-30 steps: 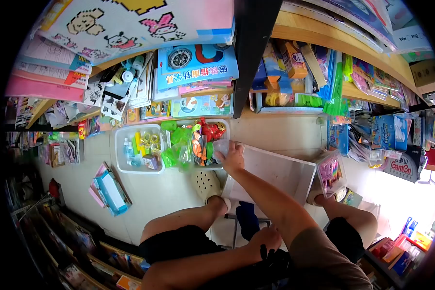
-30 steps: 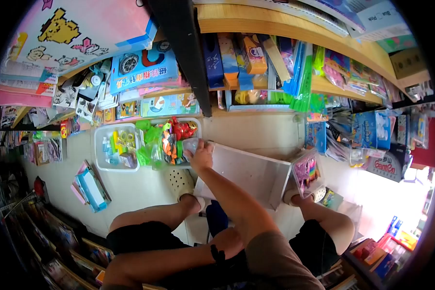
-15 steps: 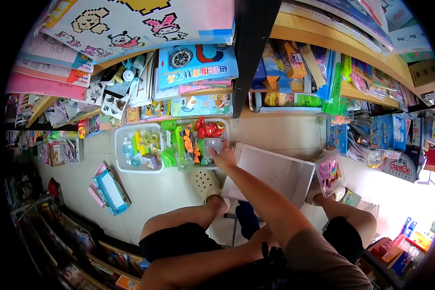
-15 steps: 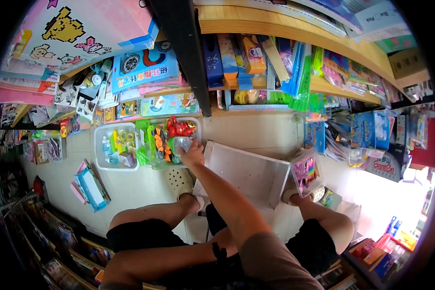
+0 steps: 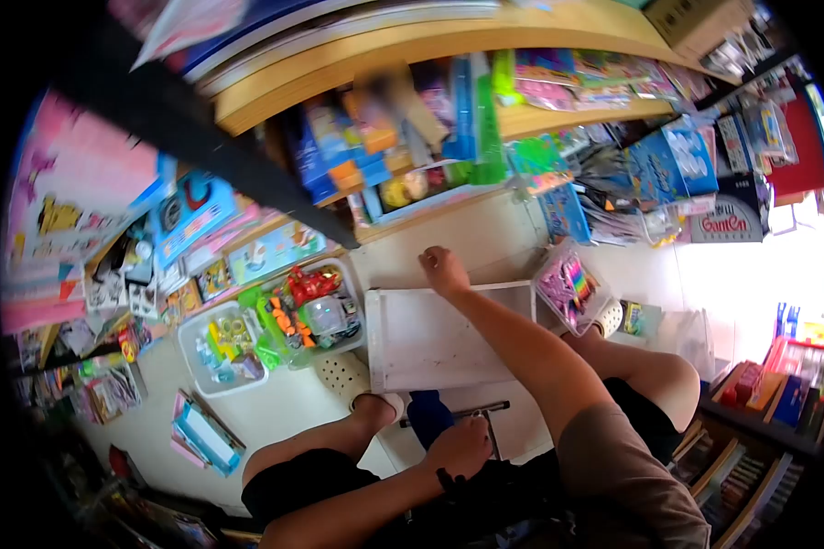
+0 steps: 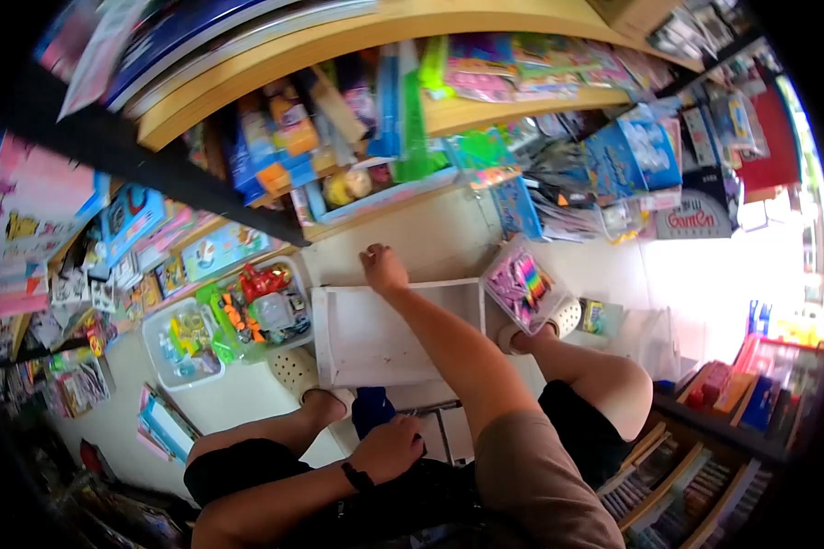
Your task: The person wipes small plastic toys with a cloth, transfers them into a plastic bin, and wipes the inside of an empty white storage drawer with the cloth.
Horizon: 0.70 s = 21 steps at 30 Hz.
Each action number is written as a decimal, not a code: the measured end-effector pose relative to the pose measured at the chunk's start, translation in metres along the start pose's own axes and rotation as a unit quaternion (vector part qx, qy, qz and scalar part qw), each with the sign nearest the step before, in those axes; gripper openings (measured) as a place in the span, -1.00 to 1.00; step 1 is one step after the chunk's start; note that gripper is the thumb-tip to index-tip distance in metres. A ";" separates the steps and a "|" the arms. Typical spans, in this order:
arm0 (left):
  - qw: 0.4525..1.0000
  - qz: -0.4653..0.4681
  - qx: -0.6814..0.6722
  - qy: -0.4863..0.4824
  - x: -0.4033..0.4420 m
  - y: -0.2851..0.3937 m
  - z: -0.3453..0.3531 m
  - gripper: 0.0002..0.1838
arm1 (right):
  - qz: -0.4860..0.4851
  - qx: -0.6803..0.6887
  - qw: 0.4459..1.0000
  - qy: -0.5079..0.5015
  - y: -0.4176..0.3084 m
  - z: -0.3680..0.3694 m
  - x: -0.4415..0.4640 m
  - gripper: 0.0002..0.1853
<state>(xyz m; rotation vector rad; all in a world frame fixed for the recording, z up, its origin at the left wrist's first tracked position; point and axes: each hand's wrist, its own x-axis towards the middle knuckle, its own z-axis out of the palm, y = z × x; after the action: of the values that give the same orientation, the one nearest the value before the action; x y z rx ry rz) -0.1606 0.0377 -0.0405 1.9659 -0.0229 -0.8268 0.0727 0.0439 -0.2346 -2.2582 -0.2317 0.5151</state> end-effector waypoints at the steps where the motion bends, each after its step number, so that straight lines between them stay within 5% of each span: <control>1: 1.000 -0.027 -0.012 0.000 0.003 0.005 -0.003 -0.73 | 0.009 0.003 1.000 0.015 0.012 -0.021 0.008 -0.70; 6: 0.998 -0.059 0.004 -0.016 0.015 0.023 -0.005 -0.77 | 0.063 -0.044 0.991 0.111 0.083 -0.096 0.028 -0.76; 11: 0.998 -0.053 -0.016 -0.019 0.029 0.039 -0.004 -0.78 | 0.067 -0.052 0.993 0.082 0.127 -0.142 0.003 -0.78; 21: 0.999 -0.007 0.036 -0.015 0.025 0.047 0.014 -0.77 | 0.038 -0.062 0.995 0.064 0.137 -0.141 -0.022 -0.81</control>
<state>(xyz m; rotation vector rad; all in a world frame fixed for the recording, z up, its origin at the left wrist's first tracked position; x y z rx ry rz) -0.1350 -0.0067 -0.0215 2.0240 -0.0572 -0.8762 0.1144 -0.1486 -0.2447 -2.4191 -0.1148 0.4029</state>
